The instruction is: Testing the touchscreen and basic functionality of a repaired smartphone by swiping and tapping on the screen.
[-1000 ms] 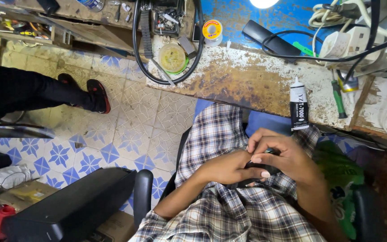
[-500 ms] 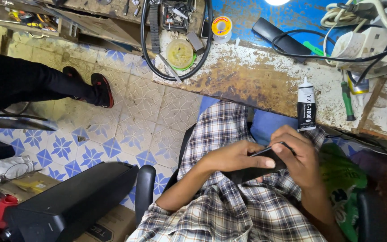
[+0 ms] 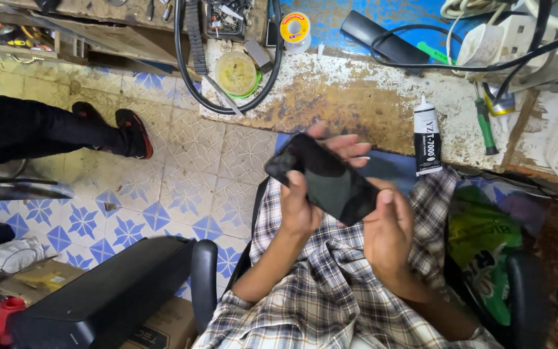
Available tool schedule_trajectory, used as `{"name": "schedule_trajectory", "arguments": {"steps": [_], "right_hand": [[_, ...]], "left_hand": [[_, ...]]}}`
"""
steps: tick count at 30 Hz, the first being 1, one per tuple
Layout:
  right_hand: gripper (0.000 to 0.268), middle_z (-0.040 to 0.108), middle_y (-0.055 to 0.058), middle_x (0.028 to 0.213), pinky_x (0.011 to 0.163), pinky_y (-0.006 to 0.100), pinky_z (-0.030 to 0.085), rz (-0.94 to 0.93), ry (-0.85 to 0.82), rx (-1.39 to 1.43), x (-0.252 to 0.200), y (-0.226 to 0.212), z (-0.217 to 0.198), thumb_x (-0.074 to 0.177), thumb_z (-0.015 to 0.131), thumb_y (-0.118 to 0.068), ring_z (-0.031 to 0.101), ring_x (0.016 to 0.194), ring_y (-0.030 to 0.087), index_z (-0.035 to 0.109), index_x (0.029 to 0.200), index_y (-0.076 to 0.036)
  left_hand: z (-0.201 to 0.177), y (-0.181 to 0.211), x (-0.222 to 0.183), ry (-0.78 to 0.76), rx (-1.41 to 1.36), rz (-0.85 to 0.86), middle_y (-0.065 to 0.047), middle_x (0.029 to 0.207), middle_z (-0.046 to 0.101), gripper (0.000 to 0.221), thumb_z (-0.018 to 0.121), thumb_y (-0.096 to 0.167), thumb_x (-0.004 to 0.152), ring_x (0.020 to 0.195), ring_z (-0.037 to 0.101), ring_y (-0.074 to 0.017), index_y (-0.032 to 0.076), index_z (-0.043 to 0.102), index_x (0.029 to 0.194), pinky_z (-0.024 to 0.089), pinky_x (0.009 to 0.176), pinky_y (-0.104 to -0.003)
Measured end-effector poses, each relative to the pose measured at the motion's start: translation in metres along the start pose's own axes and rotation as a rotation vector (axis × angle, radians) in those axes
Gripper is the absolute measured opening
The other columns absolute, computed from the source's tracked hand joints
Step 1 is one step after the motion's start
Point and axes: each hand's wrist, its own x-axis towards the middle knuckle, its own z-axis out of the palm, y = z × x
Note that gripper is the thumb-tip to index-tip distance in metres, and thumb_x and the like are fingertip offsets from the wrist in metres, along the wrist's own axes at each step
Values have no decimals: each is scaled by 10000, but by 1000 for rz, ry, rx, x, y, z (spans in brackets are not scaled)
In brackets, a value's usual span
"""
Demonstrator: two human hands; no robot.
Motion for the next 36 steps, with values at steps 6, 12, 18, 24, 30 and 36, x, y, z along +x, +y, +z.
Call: {"name": "schedule_trajectory", "arguments": {"steps": [6,12,18,24,30,36], "right_hand": [[324,697,168,1098,788,276,514,175,-268,-150,4,-3,-14,1003,571,-167,626,1002,179,682,1156,96],[230,590,71,976,1095,374,408,192,-314,-95,16,18,-42,1030,592,-170,516,1257,231,612,889,11],[460,611,200,1438,1049,457,508,300,-194,-103,20,-5,-18,1025,578,-249,566,1315,258,582,1380,44],[348,747,249,1016,800,441,608,219,-354,-230,4,-15,-21,1011,578,-120,728,926,297,679,1246,117],[190,604,95,870,792,332,506,177,-315,-216,20,30,-65,1026,583,-78,568,858,158,701,1022,70],[285,716,190,1061,953,486,539,340,-303,55,18,93,-112,1083,528,-200,678,1039,259,680,1131,36]], "left_hand": [[-6,25,14,30,-198,38,-326,1266,581,814,475,653,978,1057,665,-457,130,323,1583,615,866,-568],[-12,4,4,12,-207,-61,-349,1176,524,859,444,751,934,1011,656,-446,98,409,1492,588,871,-551],[-12,-5,1,47,-170,-117,-360,1168,580,828,379,724,981,993,691,-425,61,411,1477,603,865,-513],[-18,21,14,25,-96,-10,-308,1208,570,719,363,652,1033,1020,660,-413,97,420,1486,579,921,-546],[-8,3,3,23,-57,-47,-346,1150,566,769,387,680,1005,974,666,-445,53,429,1448,577,889,-578],[-7,0,4,12,-62,-114,-369,1122,569,790,376,661,1014,952,679,-436,9,414,1458,588,887,-551]]}}
